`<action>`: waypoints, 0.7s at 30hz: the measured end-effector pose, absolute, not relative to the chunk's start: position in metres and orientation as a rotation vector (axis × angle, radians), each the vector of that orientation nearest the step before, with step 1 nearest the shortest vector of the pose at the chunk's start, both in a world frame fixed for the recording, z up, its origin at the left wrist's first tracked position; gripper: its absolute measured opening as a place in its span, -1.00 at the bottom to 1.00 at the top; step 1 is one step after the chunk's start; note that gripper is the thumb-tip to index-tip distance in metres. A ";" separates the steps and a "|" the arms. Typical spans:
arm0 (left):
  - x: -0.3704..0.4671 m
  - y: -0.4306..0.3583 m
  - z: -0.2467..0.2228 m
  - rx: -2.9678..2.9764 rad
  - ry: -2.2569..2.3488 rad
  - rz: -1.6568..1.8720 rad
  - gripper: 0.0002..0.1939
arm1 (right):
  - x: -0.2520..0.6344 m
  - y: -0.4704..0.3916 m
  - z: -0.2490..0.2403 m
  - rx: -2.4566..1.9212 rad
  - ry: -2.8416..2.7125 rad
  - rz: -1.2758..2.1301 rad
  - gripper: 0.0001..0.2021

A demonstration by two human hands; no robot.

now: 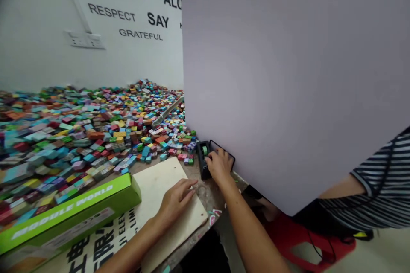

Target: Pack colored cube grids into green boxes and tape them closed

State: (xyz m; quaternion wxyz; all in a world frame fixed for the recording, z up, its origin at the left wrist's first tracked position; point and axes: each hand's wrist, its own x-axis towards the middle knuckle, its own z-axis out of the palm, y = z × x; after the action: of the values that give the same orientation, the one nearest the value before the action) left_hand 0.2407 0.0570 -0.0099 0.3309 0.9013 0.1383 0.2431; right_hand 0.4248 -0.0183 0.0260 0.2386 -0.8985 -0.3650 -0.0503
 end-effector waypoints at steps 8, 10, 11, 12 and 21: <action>0.226 0.056 -0.011 2.307 0.395 0.601 -0.72 | 0.417 -0.018 0.023 -2.457 -1.004 -0.155 -0.77; 0.223 0.056 -0.009 2.301 0.394 0.587 -0.72 | 0.418 -0.015 0.020 -2.434 -0.985 -0.144 -0.78; 0.221 0.056 -0.008 2.298 0.397 0.581 -0.72 | 0.420 -0.014 0.018 -2.418 -0.979 -0.134 -0.78; 0.220 0.056 -0.007 2.290 0.402 0.577 -0.72 | 0.422 -0.013 0.015 -2.397 -0.974 -0.122 -0.78; 0.220 0.062 -0.001 2.218 0.432 0.598 -0.74 | 0.439 -0.004 -0.013 -2.189 -0.948 -0.015 -0.78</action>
State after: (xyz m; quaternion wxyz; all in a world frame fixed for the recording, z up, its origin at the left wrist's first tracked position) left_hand 0.2196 0.0617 -0.0009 0.3915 0.8731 0.1703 0.2354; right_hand 0.4391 -0.0043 -0.0132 0.3689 -0.8529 -0.3695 -0.0058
